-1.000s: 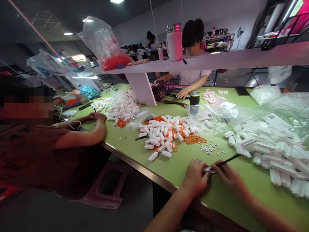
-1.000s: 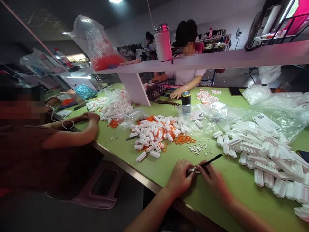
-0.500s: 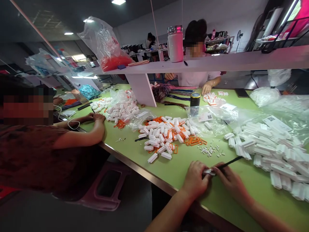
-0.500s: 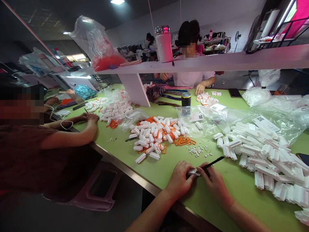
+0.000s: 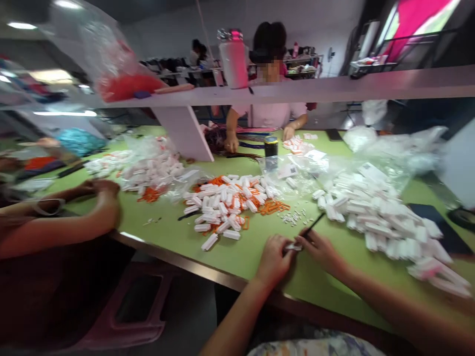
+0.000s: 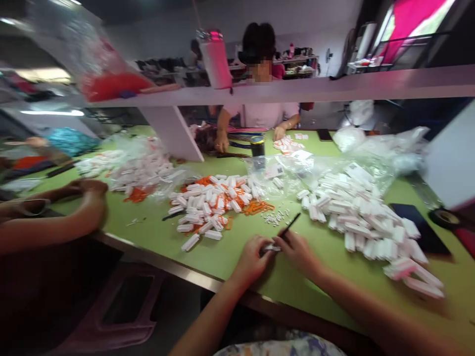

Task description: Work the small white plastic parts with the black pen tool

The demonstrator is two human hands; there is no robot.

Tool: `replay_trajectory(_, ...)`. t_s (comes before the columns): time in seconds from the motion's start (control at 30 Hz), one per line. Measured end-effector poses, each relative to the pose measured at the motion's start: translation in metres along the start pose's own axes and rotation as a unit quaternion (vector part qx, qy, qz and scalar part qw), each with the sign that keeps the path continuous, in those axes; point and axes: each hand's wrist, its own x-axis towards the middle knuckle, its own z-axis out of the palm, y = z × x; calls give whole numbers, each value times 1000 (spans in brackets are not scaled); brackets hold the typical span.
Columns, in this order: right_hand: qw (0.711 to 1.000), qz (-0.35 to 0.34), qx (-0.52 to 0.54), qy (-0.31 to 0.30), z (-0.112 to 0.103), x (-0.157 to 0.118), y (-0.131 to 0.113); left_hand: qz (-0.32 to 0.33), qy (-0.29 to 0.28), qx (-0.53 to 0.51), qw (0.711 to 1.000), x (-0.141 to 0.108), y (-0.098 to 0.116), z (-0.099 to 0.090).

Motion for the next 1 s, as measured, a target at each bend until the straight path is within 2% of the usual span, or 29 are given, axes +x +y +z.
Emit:
replay_trajectory(0.13,995,50,87,11,2,7,-6,1,-17,3,1000,4,-5,-7)
replay_trajectory(0.23,993,58,103,25,7,5,-4,5,-22,13,1000,7,-8,-10)
replay_trajectory(0.47,997,26,66,34,15,0,1,20,3,-2,1000,5,-15,-7)
replay_trajectory(0.8,998,-6,15,62,18,-4,4,22,11,4,1000,3,-15,-7)
replay_trajectory(1.0,997,-48,-44,44,17,-8,4,21,8,-2,1000,2,-13,-7)
